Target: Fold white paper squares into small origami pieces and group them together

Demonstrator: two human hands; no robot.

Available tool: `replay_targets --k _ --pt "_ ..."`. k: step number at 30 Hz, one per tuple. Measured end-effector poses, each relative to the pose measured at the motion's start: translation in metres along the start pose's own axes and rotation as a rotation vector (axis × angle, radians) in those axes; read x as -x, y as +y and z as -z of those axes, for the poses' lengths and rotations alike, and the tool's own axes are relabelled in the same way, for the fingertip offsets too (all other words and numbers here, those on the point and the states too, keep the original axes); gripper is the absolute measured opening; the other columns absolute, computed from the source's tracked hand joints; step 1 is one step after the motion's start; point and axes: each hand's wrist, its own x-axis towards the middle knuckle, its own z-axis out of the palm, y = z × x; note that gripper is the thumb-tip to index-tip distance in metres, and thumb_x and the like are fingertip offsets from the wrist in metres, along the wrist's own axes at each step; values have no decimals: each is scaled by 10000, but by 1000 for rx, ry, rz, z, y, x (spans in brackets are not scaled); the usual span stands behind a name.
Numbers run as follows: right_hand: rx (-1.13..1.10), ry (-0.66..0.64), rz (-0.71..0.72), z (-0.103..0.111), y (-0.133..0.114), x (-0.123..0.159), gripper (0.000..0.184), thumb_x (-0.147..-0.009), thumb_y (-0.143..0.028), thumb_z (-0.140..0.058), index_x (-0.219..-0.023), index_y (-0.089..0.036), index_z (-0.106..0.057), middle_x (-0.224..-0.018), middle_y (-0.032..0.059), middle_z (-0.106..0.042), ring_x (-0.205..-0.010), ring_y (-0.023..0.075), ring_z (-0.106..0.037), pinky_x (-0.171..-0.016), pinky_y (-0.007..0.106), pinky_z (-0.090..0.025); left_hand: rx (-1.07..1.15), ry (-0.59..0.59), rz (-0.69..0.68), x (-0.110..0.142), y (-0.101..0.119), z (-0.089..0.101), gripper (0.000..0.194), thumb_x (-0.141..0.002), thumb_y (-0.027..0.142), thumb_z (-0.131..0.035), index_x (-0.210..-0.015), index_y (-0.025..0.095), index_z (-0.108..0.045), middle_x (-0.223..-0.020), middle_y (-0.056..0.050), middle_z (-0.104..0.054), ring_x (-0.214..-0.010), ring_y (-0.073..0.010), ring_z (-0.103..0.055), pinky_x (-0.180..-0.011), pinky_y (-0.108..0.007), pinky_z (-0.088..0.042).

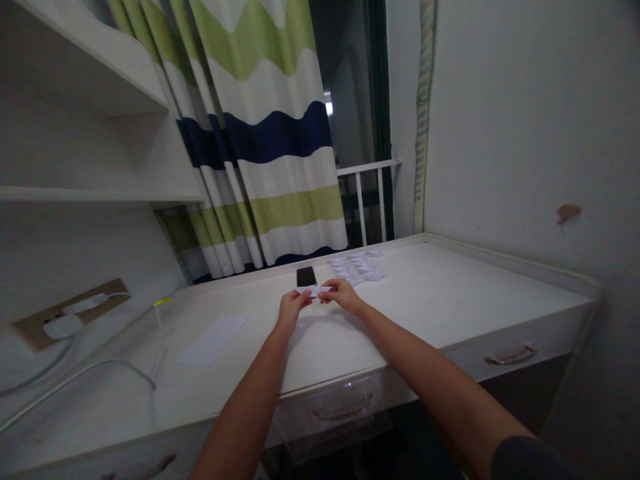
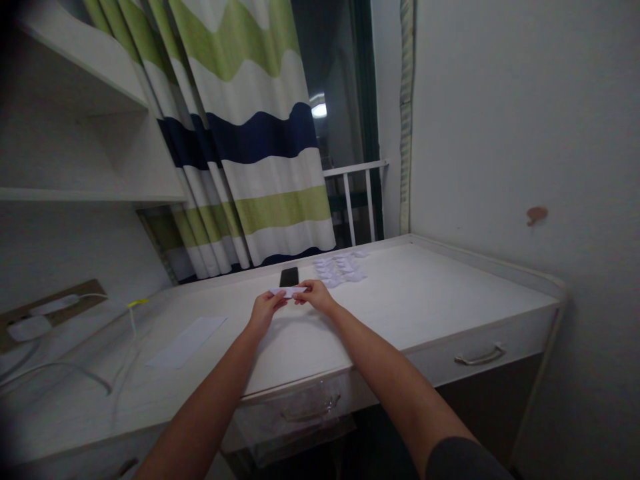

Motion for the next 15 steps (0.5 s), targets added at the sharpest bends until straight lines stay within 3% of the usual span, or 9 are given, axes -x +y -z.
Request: replay_targets --k 10,15 --pt "70 -4 60 -2 -2 3 310 -517 -327 -701 -706 -119 -570 -539 -10 -589 -479 107 -556 -486 228 -443 1 -20 27 3 4 0 334 -482 335 -735 -693 95 -636 -711 -81 -669 -653 -165 -615 -658 -289 -465" --pt "115 -20 135 0 -1 4 290 -572 -360 -663 -710 -121 -576 -604 11 -606 -511 110 -562 -501 236 -442 -112 -66 38 7 6 -2 340 -508 369 -718 -706 104 -640 -690 -84 -665 -667 -189 -625 -584 -259 -449"
